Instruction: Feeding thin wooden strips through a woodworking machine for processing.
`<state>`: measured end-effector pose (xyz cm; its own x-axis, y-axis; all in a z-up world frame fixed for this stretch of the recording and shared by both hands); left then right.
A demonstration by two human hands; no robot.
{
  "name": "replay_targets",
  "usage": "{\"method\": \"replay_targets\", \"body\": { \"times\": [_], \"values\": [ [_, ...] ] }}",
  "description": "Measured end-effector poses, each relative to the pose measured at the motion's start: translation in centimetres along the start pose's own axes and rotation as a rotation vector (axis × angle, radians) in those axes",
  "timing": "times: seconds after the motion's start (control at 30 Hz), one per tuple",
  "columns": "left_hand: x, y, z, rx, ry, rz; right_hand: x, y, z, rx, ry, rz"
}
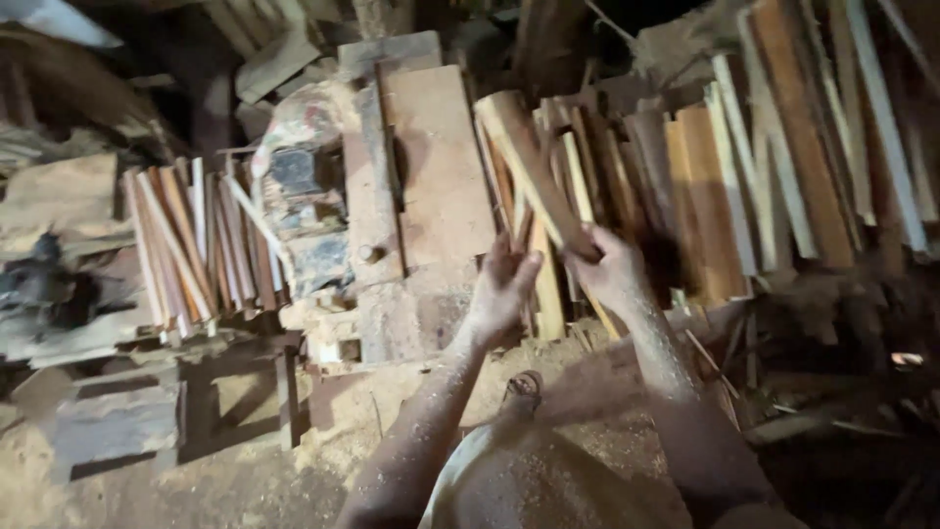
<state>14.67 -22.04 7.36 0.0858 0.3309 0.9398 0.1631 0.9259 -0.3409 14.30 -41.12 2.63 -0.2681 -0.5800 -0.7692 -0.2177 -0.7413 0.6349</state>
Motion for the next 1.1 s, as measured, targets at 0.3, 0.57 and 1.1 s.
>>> {"method": "replay_targets", "body": {
  "times": [0.3, 0.57, 1.1],
  "values": [
    [0.9, 19.3, 10.4, 0.833, -0.123, 0.642, -14.2, -9.6, 4.7, -0.008, 0.861, 0.165],
    [1.5, 20.2, 16.9, 0.723, -0.137, 0.482, -5.5, -26.3, 7.9, -0.272, -0.425, -0.678],
    [-15.7, 21.5, 21.5, 0.101, 0.465, -0.152, -8.5, -22.7, 8.5, -0.118, 0.006, 0.177]
  ]
}}
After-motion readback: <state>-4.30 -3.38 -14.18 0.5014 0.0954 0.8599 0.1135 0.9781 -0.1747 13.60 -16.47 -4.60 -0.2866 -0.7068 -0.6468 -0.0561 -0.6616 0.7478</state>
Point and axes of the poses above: each hand's wrist, its own z-axis away from the middle knuckle, its own y-axis out of the back of the hand, x = y × z, the point moved 10 cm from there along -z, towards the middle knuckle, and after that the axes turned 1 degree about -y, right-handed, at the moved point
